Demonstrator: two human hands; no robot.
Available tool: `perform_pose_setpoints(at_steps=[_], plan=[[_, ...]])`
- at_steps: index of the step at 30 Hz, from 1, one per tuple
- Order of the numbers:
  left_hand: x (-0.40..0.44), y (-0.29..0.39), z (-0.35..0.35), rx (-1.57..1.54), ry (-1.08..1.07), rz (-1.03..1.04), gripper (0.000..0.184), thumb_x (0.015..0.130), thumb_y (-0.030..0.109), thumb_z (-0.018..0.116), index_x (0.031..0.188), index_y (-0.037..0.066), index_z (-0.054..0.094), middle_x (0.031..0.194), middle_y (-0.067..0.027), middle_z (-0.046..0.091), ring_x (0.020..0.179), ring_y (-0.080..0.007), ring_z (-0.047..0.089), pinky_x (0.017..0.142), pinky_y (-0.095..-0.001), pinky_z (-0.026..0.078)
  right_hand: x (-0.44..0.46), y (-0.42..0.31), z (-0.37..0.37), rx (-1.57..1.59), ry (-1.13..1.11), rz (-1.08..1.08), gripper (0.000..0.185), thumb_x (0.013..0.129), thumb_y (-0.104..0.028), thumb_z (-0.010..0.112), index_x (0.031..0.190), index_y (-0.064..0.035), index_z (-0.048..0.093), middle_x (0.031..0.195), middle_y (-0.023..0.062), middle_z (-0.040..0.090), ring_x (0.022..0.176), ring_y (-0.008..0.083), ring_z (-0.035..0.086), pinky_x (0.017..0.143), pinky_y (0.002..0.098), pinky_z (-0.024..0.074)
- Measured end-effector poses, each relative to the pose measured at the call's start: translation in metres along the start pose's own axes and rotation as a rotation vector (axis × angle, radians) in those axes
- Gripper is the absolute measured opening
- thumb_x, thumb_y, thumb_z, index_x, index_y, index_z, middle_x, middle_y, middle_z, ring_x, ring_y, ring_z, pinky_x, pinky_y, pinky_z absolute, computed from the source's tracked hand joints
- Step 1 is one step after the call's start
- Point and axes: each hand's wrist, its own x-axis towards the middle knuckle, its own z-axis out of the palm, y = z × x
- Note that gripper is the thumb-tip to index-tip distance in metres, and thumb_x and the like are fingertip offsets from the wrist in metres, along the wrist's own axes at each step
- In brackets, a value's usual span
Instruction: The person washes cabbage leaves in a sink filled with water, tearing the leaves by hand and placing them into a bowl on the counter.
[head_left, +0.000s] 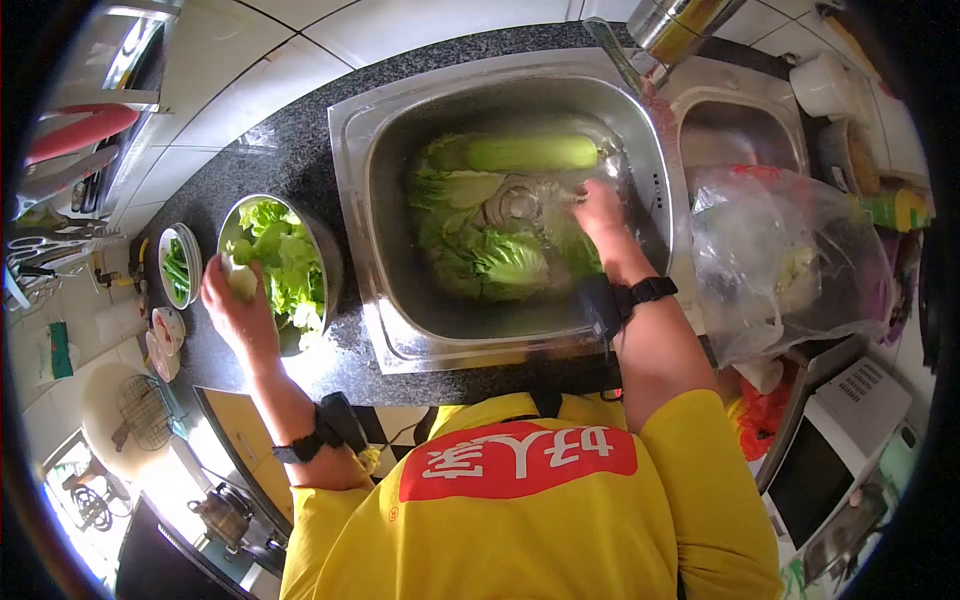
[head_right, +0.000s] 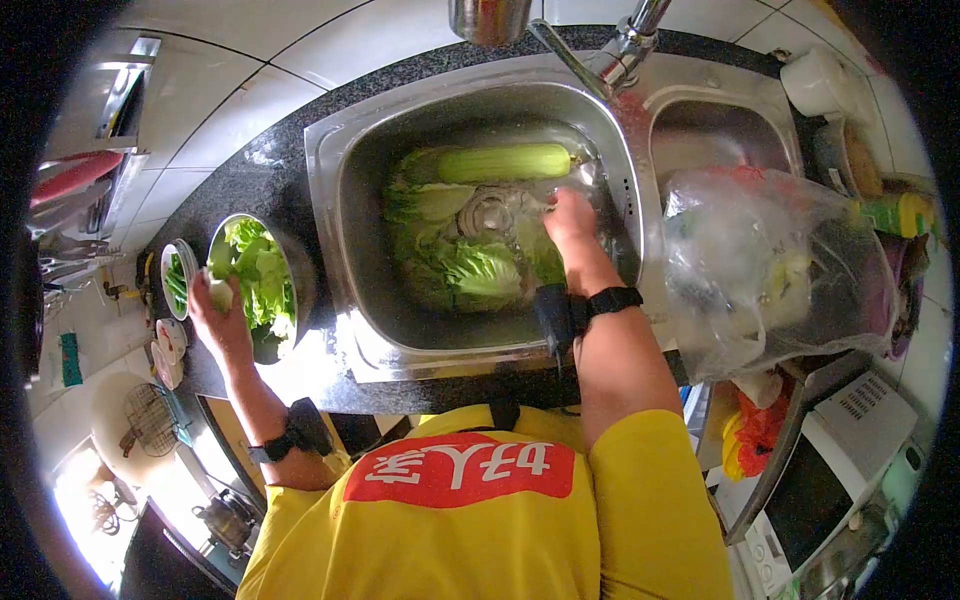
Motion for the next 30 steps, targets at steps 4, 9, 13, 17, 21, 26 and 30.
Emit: perform_pose_setpoints(at_steps=[4, 9, 13, 17, 21, 26, 30], plan=[[-0.015, -0.037, 0.018, -0.100, -0.223, -0.122, 0.069, 0.071, 0.033, 0.068, 0.125, 0.007, 0.033, 0.120, -0.0202, 0.037, 0.114, -0.0354, 0.035, 0.091, -0.0432, 0.034, -0.004, 0.000, 0.006, -0.049, 0.044, -0.063, 0.032, 0.072, -0.016, 0.062, 0.100, -0.0022, 0.055, 0.104, 0.0202, 0.054, 0.097, 0.0337, 0.053, 0.082, 0.0383, 0.0436], [-0.005, 0.024, -0.031, -0.074, -0.028, 0.120, 0.078, 0.066, 0.024, 0.073, 0.130, 0.009, 0.029, 0.132, -0.0182, 0.027, 0.121, -0.0319, 0.029, 0.095, -0.0414, 0.031, -0.005, 0.018, -0.010, 0.347, 0.120, 0.030, 0.038, 0.069, -0.019, 0.065, 0.099, 0.0024, 0.057, 0.098, 0.0222, 0.058, 0.092, 0.0331, 0.056, 0.079, 0.0367, 0.0435], [-0.018, 0.093, -0.008, -0.938, -0.373, 0.091, 0.055, 0.071, 0.007, 0.068, 0.120, 0.005, 0.043, 0.115, -0.0101, 0.050, 0.106, -0.0190, 0.049, 0.081, -0.0305, 0.045, -0.018, 0.010, -0.031, 0.814, 0.008, -0.012, 0.032, 0.071, -0.016, 0.068, 0.095, 0.0023, 0.058, 0.088, 0.0106, 0.061, 0.075, 0.0190, 0.057, 0.069, 0.0296, 0.0446], [-0.046, 0.180, 0.080, -1.078, -1.017, 0.013, 0.061, 0.075, 0.029, 0.066, 0.121, -0.003, 0.040, 0.116, -0.0202, 0.049, 0.110, -0.0246, 0.047, 0.085, -0.0329, 0.043, -0.038, -0.009, -0.050, 1.091, -0.125, 0.042, 0.029, 0.072, -0.013, 0.068, 0.095, 0.0014, 0.058, 0.085, 0.0047, 0.059, 0.072, 0.0127, 0.053, 0.066, 0.0269, 0.0431], [-0.083, 0.217, 0.161, -1.029, -0.976, 0.174, 0.061, 0.077, 0.040, 0.062, 0.115, -0.004, 0.044, 0.106, -0.0189, 0.055, 0.099, -0.0251, 0.053, 0.084, -0.0327, 0.041, -0.044, -0.017, -0.063, 1.224, -0.256, 0.056, 0.039, 0.073, -0.016, 0.068, 0.105, -0.0007, 0.053, 0.091, 0.0042, 0.056, 0.081, 0.0129, 0.052, 0.074, 0.0263, 0.0404], [-0.095, 0.232, 0.179, -1.584, -1.102, -0.657, 0.044, 0.084, 0.032, 0.054, 0.114, 0.001, 0.046, 0.106, -0.0104, 0.054, 0.096, -0.0181, 0.052, 0.083, -0.0312, 0.041, -0.044, -0.023, -0.040, 1.294, -0.140, -0.029, 0.052, 0.067, -0.024, 0.074, 0.107, -0.0022, 0.048, 0.103, 0.0067, 0.052, 0.094, 0.0151, 0.049, 0.082, 0.0273, 0.0375], [-0.101, 0.233, 0.185, -1.885, -1.103, -0.919, 0.043, 0.086, 0.032, 0.050, 0.117, 0.003, 0.042, 0.109, -0.0086, 0.051, 0.099, -0.0223, 0.050, 0.087, -0.0366, 0.040, -0.050, -0.025, -0.032, 1.127, -0.393, -0.029, 0.053, 0.071, -0.023, 0.071, 0.114, -0.0028, 0.048, 0.103, 0.0057, 0.054, 0.097, 0.0157, 0.049, 0.083, 0.0296, 0.0373]])
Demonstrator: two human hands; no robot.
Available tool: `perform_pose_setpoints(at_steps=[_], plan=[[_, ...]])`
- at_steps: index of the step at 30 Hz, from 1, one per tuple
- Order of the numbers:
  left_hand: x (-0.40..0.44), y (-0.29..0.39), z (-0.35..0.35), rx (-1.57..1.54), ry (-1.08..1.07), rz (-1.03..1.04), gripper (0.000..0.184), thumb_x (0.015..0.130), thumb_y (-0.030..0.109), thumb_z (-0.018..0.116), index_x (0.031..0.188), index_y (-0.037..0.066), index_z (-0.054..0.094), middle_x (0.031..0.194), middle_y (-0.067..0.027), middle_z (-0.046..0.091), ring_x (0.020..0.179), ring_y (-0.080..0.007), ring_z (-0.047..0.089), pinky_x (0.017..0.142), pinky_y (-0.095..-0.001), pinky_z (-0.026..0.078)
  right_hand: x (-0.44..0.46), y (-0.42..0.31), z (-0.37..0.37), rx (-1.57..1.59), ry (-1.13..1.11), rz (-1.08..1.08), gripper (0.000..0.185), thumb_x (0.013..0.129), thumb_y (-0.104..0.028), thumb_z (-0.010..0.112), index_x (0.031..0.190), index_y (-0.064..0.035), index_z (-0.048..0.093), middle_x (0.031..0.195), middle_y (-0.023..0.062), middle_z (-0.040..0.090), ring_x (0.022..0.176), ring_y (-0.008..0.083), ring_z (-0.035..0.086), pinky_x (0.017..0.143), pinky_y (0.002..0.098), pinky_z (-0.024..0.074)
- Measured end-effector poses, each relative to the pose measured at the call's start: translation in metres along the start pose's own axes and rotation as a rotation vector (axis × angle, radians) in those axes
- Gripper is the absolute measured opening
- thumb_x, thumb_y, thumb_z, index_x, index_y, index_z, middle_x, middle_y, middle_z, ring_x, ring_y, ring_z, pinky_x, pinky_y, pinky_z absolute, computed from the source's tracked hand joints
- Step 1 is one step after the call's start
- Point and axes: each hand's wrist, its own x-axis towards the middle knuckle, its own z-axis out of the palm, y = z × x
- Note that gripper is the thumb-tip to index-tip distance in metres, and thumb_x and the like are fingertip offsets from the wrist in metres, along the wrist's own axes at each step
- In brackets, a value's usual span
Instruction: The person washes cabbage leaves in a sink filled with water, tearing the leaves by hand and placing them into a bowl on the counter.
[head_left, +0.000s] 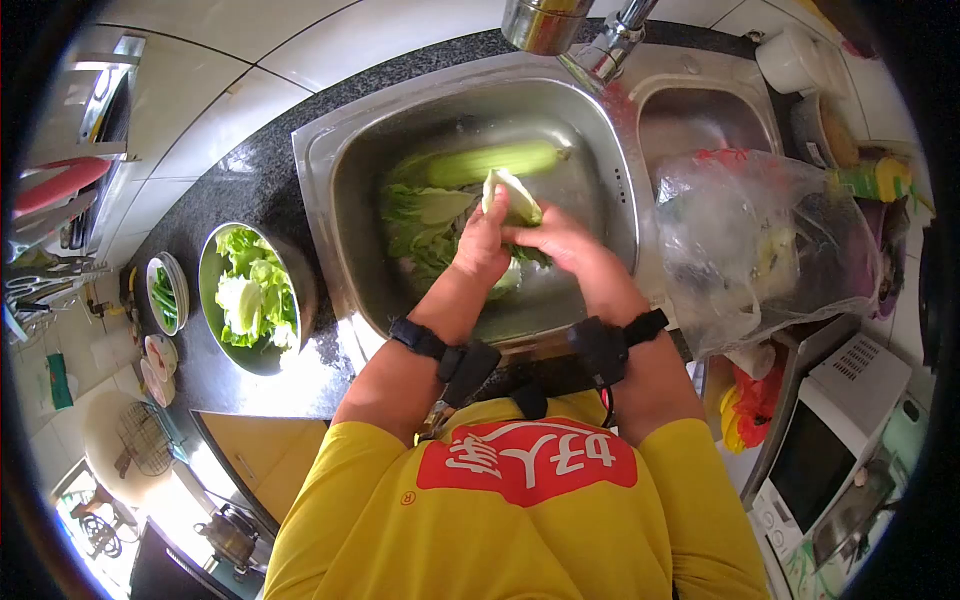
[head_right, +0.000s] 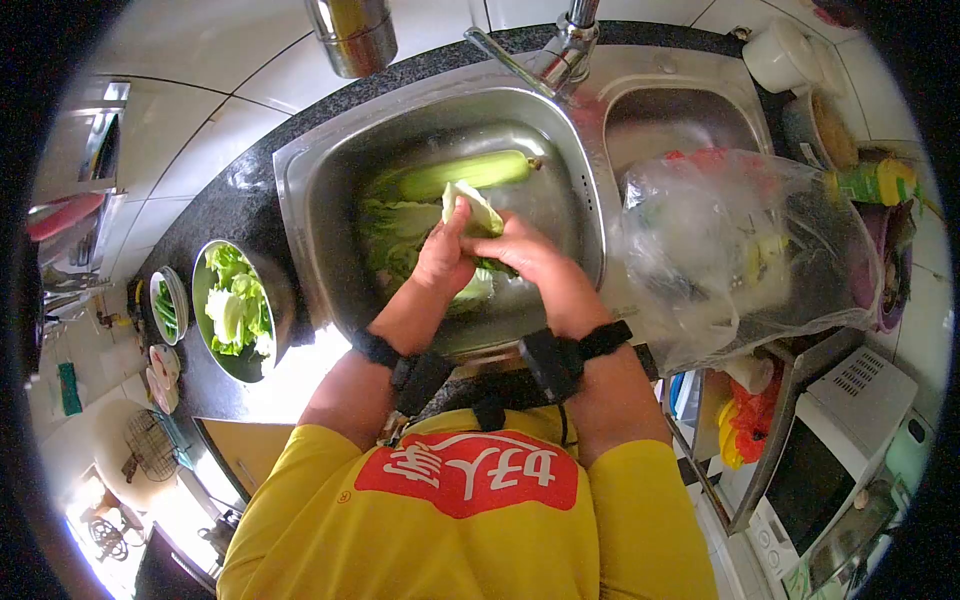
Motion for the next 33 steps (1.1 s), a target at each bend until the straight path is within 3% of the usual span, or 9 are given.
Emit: perform_pose_setpoints(at_steps=[5, 11, 13, 17, 20, 23, 26, 31, 33], plan=[[-0.005, 0.012, -0.006, 0.106, 0.035, -0.148, 0.051, 0.083, 0.035, 0.055, 0.116, -0.001, 0.042, 0.107, -0.0106, 0.052, 0.098, -0.0237, 0.050, 0.083, -0.0355, 0.041, 0.001, -0.004, 0.008, -0.245, 0.066, 0.014, 0.042, 0.071, -0.025, 0.070, 0.104, -0.0026, 0.055, 0.093, 0.0066, 0.060, 0.084, 0.0156, 0.054, 0.075, 0.0297, 0.0417], [0.003, 0.028, -0.025, -0.041, 0.099, -0.326, 0.033, 0.090, 0.031, 0.042, 0.110, 0.005, 0.041, 0.097, -0.0155, 0.059, 0.088, -0.0280, 0.057, 0.070, -0.0422, 0.046, 0.007, 0.002, 0.008, -1.279, -0.138, -0.117, 0.030, 0.072, -0.022, 0.066, 0.095, -0.0062, 0.057, 0.089, 0.0136, 0.061, 0.081, 0.0283, 0.059, 0.069, 0.0356, 0.0457], [-0.009, 0.050, -0.015, -0.017, 0.222, -0.199, 0.029, 0.091, 0.032, 0.036, 0.108, 0.009, 0.041, 0.100, -0.0161, 0.058, 0.098, -0.0326, 0.054, 0.086, -0.0496, 0.037, 0.005, -0.005, 0.008, -1.606, -0.281, -0.151, 0.023, 0.071, -0.016, 0.063, 0.091, -0.0071, 0.057, 0.086, 0.0134, 0.060, 0.083, 0.0324, 0.057, 0.069, 0.0390, 0.0458], [-0.026, 0.083, -0.036, 0.144, 0.053, -0.008, 0.033, 0.089, 0.033, 0.044, 0.112, 0.010, 0.042, 0.105, -0.0123, 0.055, 0.097, -0.0267, 0.054, 0.083, -0.0436, 0.041, 0.017, 0.015, -0.020, -1.195, 0.386, -0.160, 0.013, 0.072, -0.008, 0.054, 0.084, -0.0090, 0.059, 0.090, 0.0112, 0.059, 0.086, 0.0278, 0.057, 0.071, 0.0384, 0.0462], [-0.039, 0.085, -0.035, 0.357, 0.214, 0.156, 0.034, 0.086, 0.026, 0.050, 0.114, 0.006, 0.044, 0.100, -0.0066, 0.054, 0.084, -0.0178, 0.056, 0.070, -0.0322, 0.047, 0.027, 0.018, -0.021, -1.395, 0.672, -0.121, 0.018, 0.077, -0.014, 0.049, 0.088, -0.0082, 0.061, 0.094, 0.0119, 0.059, 0.091, 0.0272, 0.057, 0.072, 0.0421, 0.0454], [-0.057, 0.082, -0.024, 0.692, 0.246, 0.252, 0.031, 0.082, 0.016, 0.057, 0.110, 0.004, 0.051, 0.102, -0.0071, 0.054, 0.092, -0.0161, 0.053, 0.077, -0.0262, 0.045, 0.020, 0.023, -0.016, -1.568, 0.343, -0.045, 0.018, 0.077, -0.017, 0.051, 0.090, -0.0090, 0.060, 0.092, 0.0120, 0.060, 0.089, 0.0282, 0.057, 0.071, 0.0417, 0.0454], [-0.065, 0.077, -0.026, 1.251, -0.131, 0.602, 0.024, 0.074, 0.002, 0.058, 0.098, 0.007, 0.060, 0.108, -0.0077, 0.054, 0.116, -0.0258, 0.040, 0.096, -0.0337, 0.032, 0.005, -0.008, -0.008, -1.257, 0.442, -0.089, 0.019, 0.074, -0.016, 0.058, 0.091, -0.0091, 0.060, 0.095, 0.0123, 0.060, 0.089, 0.0306, 0.057, 0.073, 0.0399, 0.0443], [-0.060, 0.045, 0.002, 1.158, -0.371, 0.496, 0.041, 0.060, -0.011, 0.059, 0.096, 0.009, 0.060, 0.125, -0.0133, 0.040, 0.128, -0.0289, 0.020, 0.103, -0.0363, 0.025, -0.023, -0.030, 0.006, -0.139, 0.205, -0.228, 0.024, 0.076, -0.016, 0.062, 0.097, -0.0050, 0.058, 0.091, 0.0069, 0.060, 0.084, 0.0196, 0.056, 0.073, 0.0303, 0.0432], [-0.054, 0.034, 0.013, 1.182, -0.412, 0.639, 0.039, 0.061, -0.006, 0.063, 0.097, 0.008, 0.060, 0.116, -0.0145, 0.048, 0.116, -0.0292, 0.039, 0.092, -0.0361, 0.037, -0.027, -0.025, 0.015, 0.184, 0.154, -0.160, 0.027, 0.078, -0.015, 0.060, 0.101, -0.0029, 0.056, 0.095, 0.0037, 0.057, 0.087, 0.0130, 0.053, 0.075, 0.0256, 0.0411]])
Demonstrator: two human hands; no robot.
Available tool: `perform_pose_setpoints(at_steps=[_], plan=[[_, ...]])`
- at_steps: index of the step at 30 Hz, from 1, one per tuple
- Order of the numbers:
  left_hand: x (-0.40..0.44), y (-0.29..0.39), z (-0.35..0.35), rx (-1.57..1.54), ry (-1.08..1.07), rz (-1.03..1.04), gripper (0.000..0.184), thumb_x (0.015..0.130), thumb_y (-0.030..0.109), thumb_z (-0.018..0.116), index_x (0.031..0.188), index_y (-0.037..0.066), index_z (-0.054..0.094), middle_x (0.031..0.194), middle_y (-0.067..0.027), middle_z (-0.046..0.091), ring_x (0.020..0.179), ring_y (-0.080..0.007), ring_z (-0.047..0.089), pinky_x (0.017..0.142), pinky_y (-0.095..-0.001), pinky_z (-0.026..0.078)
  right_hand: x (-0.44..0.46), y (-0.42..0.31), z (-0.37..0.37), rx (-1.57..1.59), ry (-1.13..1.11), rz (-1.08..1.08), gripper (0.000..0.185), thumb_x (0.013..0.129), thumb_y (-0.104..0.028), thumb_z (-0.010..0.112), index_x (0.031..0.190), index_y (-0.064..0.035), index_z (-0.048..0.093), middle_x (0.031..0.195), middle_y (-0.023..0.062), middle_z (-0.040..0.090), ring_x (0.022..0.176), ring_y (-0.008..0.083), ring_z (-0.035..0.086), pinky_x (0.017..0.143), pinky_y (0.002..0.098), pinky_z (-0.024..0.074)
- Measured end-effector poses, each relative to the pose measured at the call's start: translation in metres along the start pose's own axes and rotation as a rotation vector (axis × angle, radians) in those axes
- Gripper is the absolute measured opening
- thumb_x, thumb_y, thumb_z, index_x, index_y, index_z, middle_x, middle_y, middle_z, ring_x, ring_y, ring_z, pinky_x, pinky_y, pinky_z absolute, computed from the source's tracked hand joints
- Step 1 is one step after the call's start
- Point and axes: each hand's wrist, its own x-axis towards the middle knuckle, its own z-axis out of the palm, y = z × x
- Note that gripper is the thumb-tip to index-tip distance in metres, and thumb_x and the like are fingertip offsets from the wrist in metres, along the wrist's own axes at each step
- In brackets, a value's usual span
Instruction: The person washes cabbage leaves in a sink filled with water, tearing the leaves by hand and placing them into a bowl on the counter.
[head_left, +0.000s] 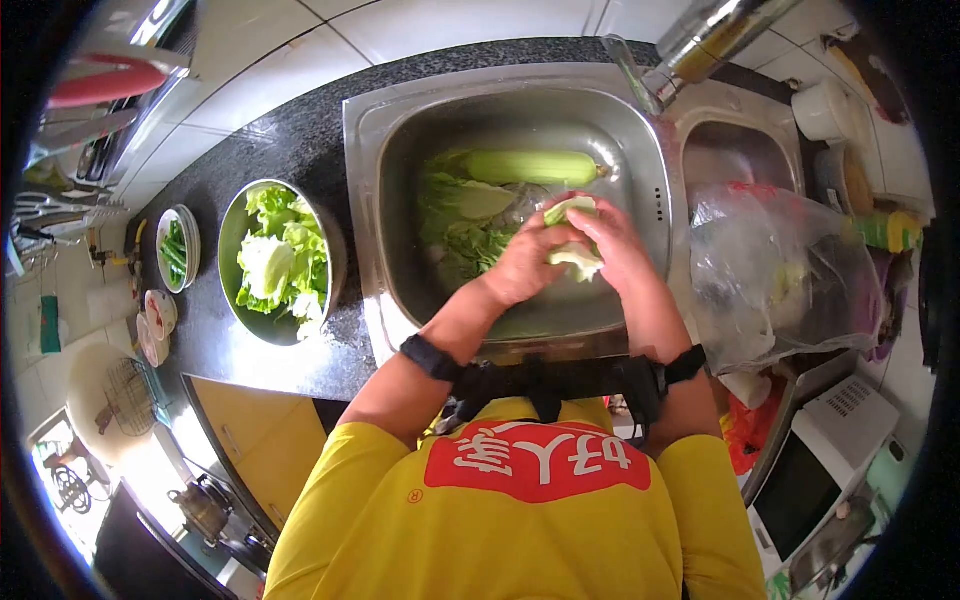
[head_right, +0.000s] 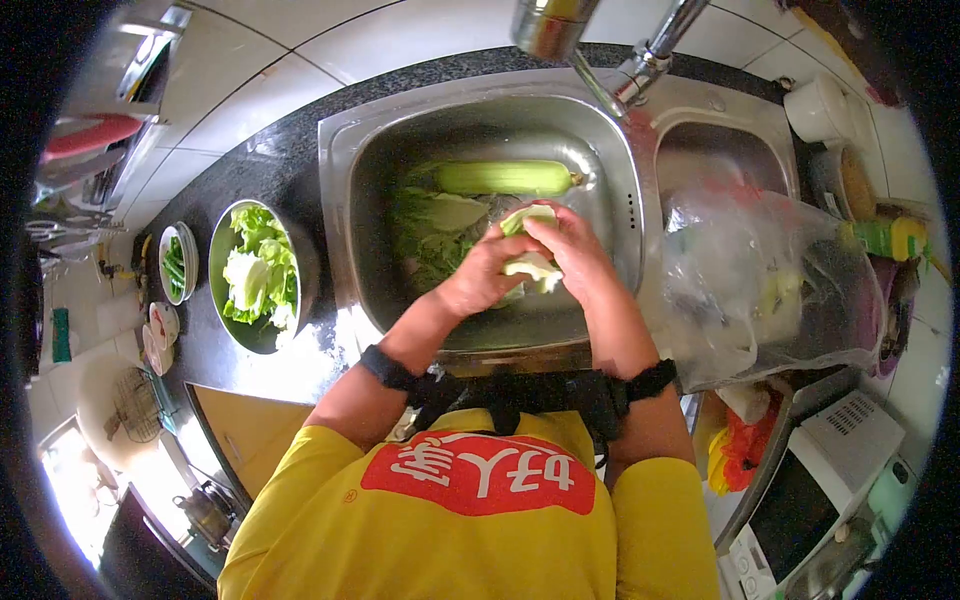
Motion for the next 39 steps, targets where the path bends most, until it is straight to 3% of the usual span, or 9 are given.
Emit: perform_pose_setpoints(at_steps=[5, 8, 15, 20, 26, 28, 31, 33, 39], plan=[[-0.001, 0.003, -0.007, 0.158, 0.151, -0.112, 0.039, 0.059, -0.003, 0.067, 0.096, 0.006, 0.059, 0.088, -0.0117, 0.061, 0.086, -0.0260, 0.056, 0.079, -0.0328, 0.043, -0.001, -0.002, 0.005, 0.412, -0.085, 0.025, 0.034, 0.082, -0.031, 0.055, 0.104, -0.0058, 0.055, 0.097, 0.0053, 0.057, 0.091, 0.0140, 0.052, 0.080, 0.0276, 0.0400], [-0.018, 0.040, -0.063, 0.219, 0.253, -0.118, 0.041, 0.060, -0.006, 0.065, 0.098, 0.007, 0.058, 0.097, -0.0093, 0.059, 0.093, -0.0204, 0.055, 0.082, -0.0297, 0.042, 0.022, 0.009, -0.005, 0.519, 0.023, 0.109, 0.042, 0.078, -0.039, 0.059, 0.105, -0.0071, 0.054, 0.095, 0.0054, 0.057, 0.088, 0.0140, 0.053, 0.076, 0.0295, 0.0422], [-0.112, 0.105, -0.189, 0.547, 0.838, -0.210, 0.080, 0.063, -0.014, 0.055, 0.132, 0.012, 0.024, 0.131, -0.0108, 0.034, 0.115, -0.0254, 0.038, 0.095, -0.0355, 0.036, 0.091, 0.075, 0.040, -0.201, 0.015, 0.378, 0.058, 0.074, -0.035, 0.065, 0.118, -0.0063, 0.039, 0.093, 0.0067, 0.055, 0.076, 0.0164, 0.054, 0.058, 0.0284, 0.0462], [-0.182, 0.031, -0.230, 0.946, 0.586, -0.679, 0.066, 0.072, -0.005, 0.052, 0.131, 0.014, 0.027, 0.126, -0.0192, 0.035, 0.113, -0.0299, 0.040, 0.091, -0.0367, 0.038, 0.121, 0.108, 0.046, -0.397, 0.041, 0.308, 0.037, 0.077, -0.019, 0.062, 0.105, 0.0008, 0.048, 0.084, 0.0077, 0.056, 0.064, 0.0131, 0.054, 0.041, 0.0252, 0.0395], [-0.178, 0.054, -0.233, 0.036, 0.765, -0.507, 0.079, 0.065, 0.005, 0.064, 0.132, 0.020, 0.025, 0.128, -0.0192, 0.031, 0.117, -0.0281, 0.034, 0.096, -0.0389, 0.032, 0.070, 0.068, -0.025, -0.007, 0.183, 0.320, 0.022, 0.077, -0.020, 0.061, 0.093, -0.0068, 0.054, 0.087, 0.0052, 0.058, 0.074, 0.0159, 0.057, 0.071, 0.0269, 0.0468], [-0.184, 0.060, -0.242, 0.437, 0.635, -0.483, 0.087, 0.059, 0.009, 0.069, 0.133, 0.022, 0.024, 0.135, -0.0203, 0.021, 0.123, -0.0314, 0.027, 0.098, -0.0436, 0.028, 0.068, 0.053, -0.029, -0.095, 0.324, 0.411, 0.038, 0.075, -0.023, 0.063, 0.105, -0.0045, 0.048, 0.096, 0.0073, 0.055, 0.081, 0.0190, 0.055, 0.071, 0.0281, 0.0461], [-0.175, 0.081, -0.234, 0.813, 0.496, -0.561, 0.093, 0.054, 0.012, 0.072, 0.133, 0.024, 0.024, 0.138, -0.0205, 0.012, 0.127, -0.0339, 0.018, 0.100, -0.0485, 0.024, 0.076, 0.067, -0.022, -0.159, 0.699, 0.037, 0.065, 0.065, -0.011, 0.070, 0.119, 0.0051, 0.037, 0.108, 0.0197, 0.050, 0.096, 0.0281, 0.050, 0.075, 0.0342, 0.0428], [-0.166, 0.096, -0.227, 0.910, 0.526, -0.519, 0.094, 0.054, 0.013, 0.073, 0.133, 0.025, 0.024, 0.139, -0.0193, 0.012, 0.128, -0.0342, 0.016, 0.100, -0.0497, 0.024, 0.080, 0.079, -0.027, -0.325, 0.542, 0.151, 0.080, 0.064, -0.012, 0.072, 0.127, 0.0055, 0.025, 0.118, 0.0224, 0.042, 0.108, 0.0295, 0.043, 0.081, 0.0376, 0.0401], [-0.108, 0.135, -0.175, 0.616, 0.661, -0.184, 0.068, 0.060, 0.012, 0.072, 0.121, 0.011, 0.042, 0.133, -0.0108, 0.031, 0.119, -0.0260, 0.035, 0.091, -0.0415, 0.037, 0.095, 0.096, -0.083, -0.525, 0.457, 0.104, 0.058, 0.063, -0.019, 0.068, 0.111, 0.0035, 0.046, 0.099, 0.0191, 0.057, 0.086, 0.0326, 0.055, 0.073, 0.0398, 0.0448]])
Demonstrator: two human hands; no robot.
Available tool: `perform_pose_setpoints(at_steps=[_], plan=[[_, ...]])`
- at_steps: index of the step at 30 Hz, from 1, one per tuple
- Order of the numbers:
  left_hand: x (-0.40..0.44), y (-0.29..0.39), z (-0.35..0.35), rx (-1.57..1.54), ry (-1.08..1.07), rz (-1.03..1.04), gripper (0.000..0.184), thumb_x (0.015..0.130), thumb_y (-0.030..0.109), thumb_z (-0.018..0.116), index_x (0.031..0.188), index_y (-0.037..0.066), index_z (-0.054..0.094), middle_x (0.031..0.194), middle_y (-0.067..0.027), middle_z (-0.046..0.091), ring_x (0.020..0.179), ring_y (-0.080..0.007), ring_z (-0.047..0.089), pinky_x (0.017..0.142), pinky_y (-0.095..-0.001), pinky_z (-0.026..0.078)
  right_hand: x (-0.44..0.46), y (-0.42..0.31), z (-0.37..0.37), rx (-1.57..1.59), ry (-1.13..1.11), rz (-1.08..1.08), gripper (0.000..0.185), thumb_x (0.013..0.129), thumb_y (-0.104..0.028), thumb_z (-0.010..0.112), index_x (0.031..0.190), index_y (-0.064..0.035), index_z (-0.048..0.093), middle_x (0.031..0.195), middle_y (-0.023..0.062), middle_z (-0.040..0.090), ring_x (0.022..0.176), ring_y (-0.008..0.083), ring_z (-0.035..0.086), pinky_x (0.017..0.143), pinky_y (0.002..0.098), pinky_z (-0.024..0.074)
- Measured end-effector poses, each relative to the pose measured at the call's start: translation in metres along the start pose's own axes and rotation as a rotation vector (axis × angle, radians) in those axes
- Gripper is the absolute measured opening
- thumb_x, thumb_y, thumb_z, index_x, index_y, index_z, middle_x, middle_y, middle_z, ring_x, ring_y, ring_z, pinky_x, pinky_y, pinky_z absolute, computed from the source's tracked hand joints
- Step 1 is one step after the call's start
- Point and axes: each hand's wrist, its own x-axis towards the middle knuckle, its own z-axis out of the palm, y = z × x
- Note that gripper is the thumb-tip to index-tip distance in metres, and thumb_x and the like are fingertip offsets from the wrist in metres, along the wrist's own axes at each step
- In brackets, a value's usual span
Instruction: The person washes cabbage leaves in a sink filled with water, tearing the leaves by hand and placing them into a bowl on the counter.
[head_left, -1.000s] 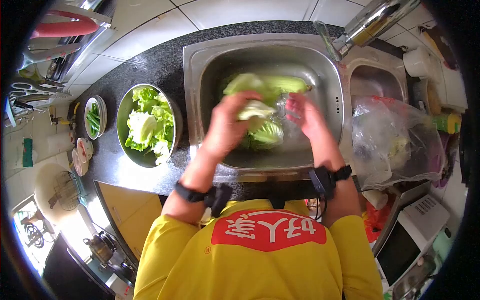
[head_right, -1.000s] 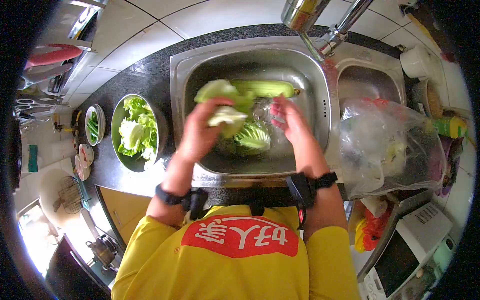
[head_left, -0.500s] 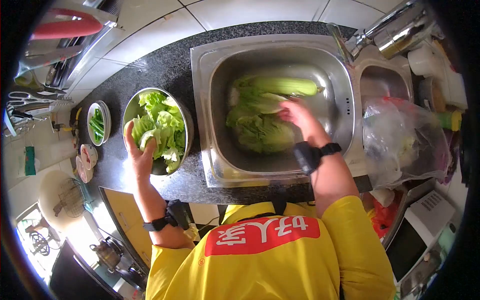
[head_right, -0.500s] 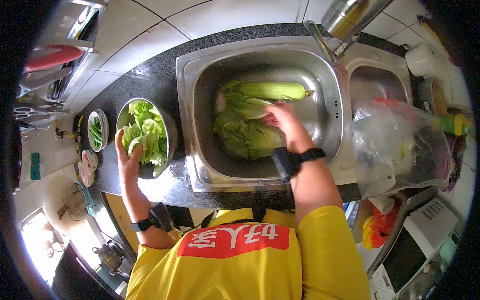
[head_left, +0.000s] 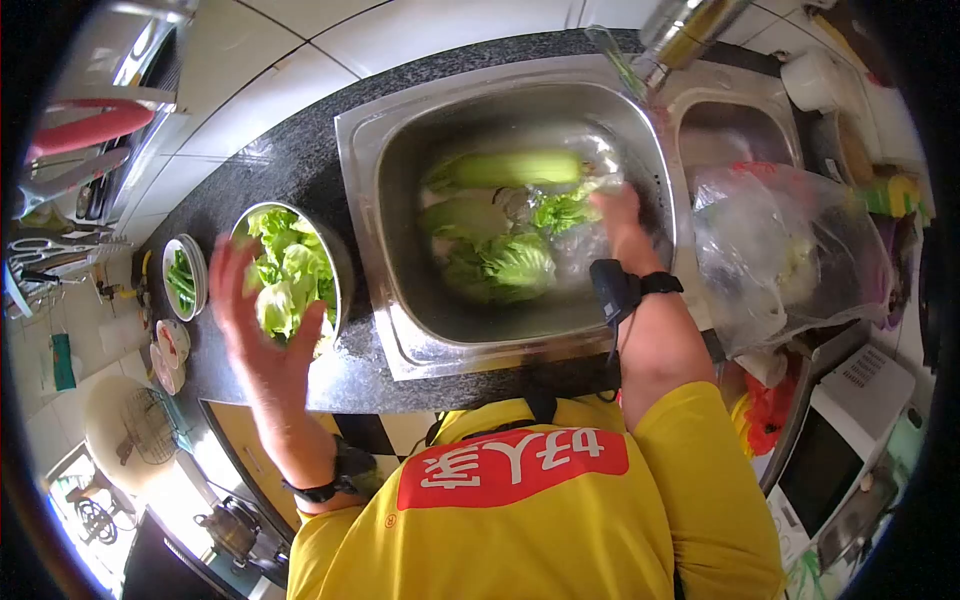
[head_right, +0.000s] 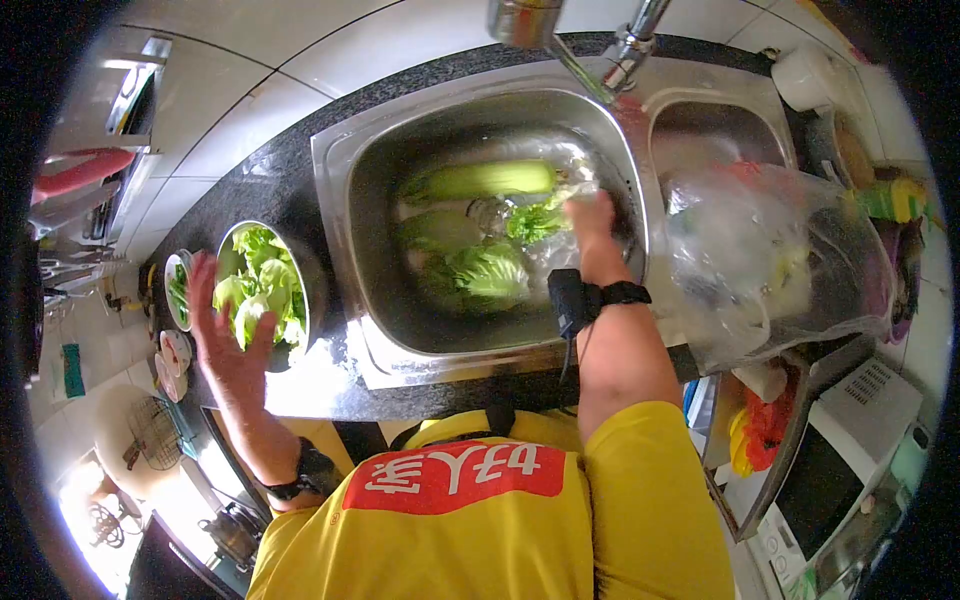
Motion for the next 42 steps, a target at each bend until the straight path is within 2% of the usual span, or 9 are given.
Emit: perform_pose_setpoints(at_steps=[3, 7, 9, 17, 23, 27, 36, 38, 42], plan=[[0.005, 0.030, 0.053, -0.194, -0.361, -0.024, 0.048, 0.065, 0.010, 0.071, 0.110, 0.007, 0.052, 0.119, -0.0122, 0.047, 0.110, -0.0269, 0.045, 0.084, -0.0350, 0.040, -0.011, -0.009, 0.000, -0.612, 0.059, -0.346, 0.046, 0.059, -0.021, 0.065, 0.096, 0.0020, 0.052, 0.092, 0.0257, 0.056, 0.088, 0.0391, 0.055, 0.077, 0.0416, 0.0444], [0.006, 0.032, 0.121, -0.269, -0.635, 0.104, 0.038, 0.071, 0.013, 0.067, 0.104, 0.003, 0.054, 0.105, -0.0164, 0.055, 0.100, -0.0308, 0.051, 0.084, -0.0350, 0.042, -0.019, -0.031, -0.010, -0.500, 0.272, -0.350, 0.030, 0.062, -0.019, 0.063, 0.086, -0.0027, 0.057, 0.083, 0.0187, 0.060, 0.079, 0.0352, 0.056, 0.070, 0.0400, 0.0442], [0.007, 0.034, 0.140, -0.227, -0.690, 0.155, 0.042, 0.072, 0.013, 0.066, 0.111, 0.007, 0.051, 0.111, -0.0109, 0.053, 0.100, -0.0214, 0.052, 0.078, -0.0298, 0.043, -0.038, -0.063, -0.022, -0.548, 0.284, -0.353, 0.026, 0.063, -0.016, 0.064, 0.085, -0.0040, 0.059, 0.081, 0.0158, 0.061, 0.076, 0.0313, 0.058, 0.068, 0.0377, 0.0447], [0.023, 0.025, 0.219, -0.285, -0.657, 0.297, 0.058, 0.071, 0.014, 0.068, 0.121, 0.005, 0.041, 0.110, -0.0165, 0.053, 0.102, -0.0248, 0.052, 0.085, -0.0337, 0.041, -0.108, -0.131, -0.038, -0.169, -0.216, -0.457, 0.037, 0.063, -0.005, 0.064, 0.099, -0.0075, 0.056, 0.068, 0.0058, 0.055, 0.063, 0.0160, 0.054, 0.059, 0.0282, 0.0431], [0.016, 0.001, 0.247, -0.826, -0.741, -0.354, 0.036, 0.079, 0.016, 0.061, 0.110, 0.002, 0.048, 0.094, -0.0072, 0.059, 0.084, -0.0160, 0.056, 0.077, -0.0280, 0.042, -0.104, -0.128, -0.033, 0.638, -0.499, -0.340, 0.070, 0.064, -0.009, 0.073, 0.124, -0.0091, 0.036, 0.086, 0.0016, 0.048, 0.080, 0.0114, 0.048, 0.070, 0.0232, 0.0424], [0.003, 0.000, 0.249, -1.297, -0.580, -0.681, 0.027, 0.083, 0.019, 0.058, 0.104, 0.004, 0.051, 0.093, -0.0023, 0.057, 0.084, -0.0104, 0.052, 0.076, -0.0256, 0.041, -0.099, -0.104, -0.012, 0.706, -0.602, -0.176, 0.078, 0.064, -0.013, 0.075, 0.128, -0.0051, 0.030, 0.111, 0.0073, 0.046, 0.099, 0.0156, 0.047, 0.084, 0.0274, 0.0398], [-0.008, -0.018, 0.264, -0.743, -0.442, -0.517, 0.032, 0.080, 0.025, 0.061, 0.101, 0.003, 0.052, 0.092, -0.0051, 0.059, 0.083, -0.0107, 0.053, 0.071, -0.0263, 0.044, -0.100, -0.105, 0.003, 0.112, -0.712, -0.280, 0.059, 0.073, -0.028, 0.068, 0.119, -0.0015, 0.042, 0.107, 0.0073, 0.053, 0.098, 0.0157, 0.049, 0.083, 0.0291, 0.0394], [-0.010, -0.010, 0.259, -1.058, -0.442, -0.570, 0.028, 0.082, 0.021, 0.059, 0.102, 0.004, 0.049, 0.091, -0.0064, 0.058, 0.087, -0.0133, 0.053, 0.071, -0.0281, 0.047, -0.105, -0.114, 0.000, -0.261, -0.675, -0.254, 0.061, 0.069, -0.034, 0.070, 0.114, -0.0006, 0.046, 0.103, 0.0120, 0.057, 0.094, 0.0201, 0.054, 0.082, 0.0311, 0.0406], [-0.016, 0.001, 0.251, -1.480, -0.405, -0.845, 0.018, 0.086, 0.014, 0.051, 0.100, 0.005, 0.043, 0.081, -0.0055, 0.053, 0.081, -0.0191, 0.054, 0.069, -0.0338, 0.049, -0.109, -0.113, 0.003, -0.143, -0.714, -0.336, 0.063, 0.069, -0.036, 0.069, 0.115, 0.0004, 0.045, 0.105, 0.0143, 0.056, 0.097, 0.0219, 0.053, 0.084, 0.0311, 0.0399]])
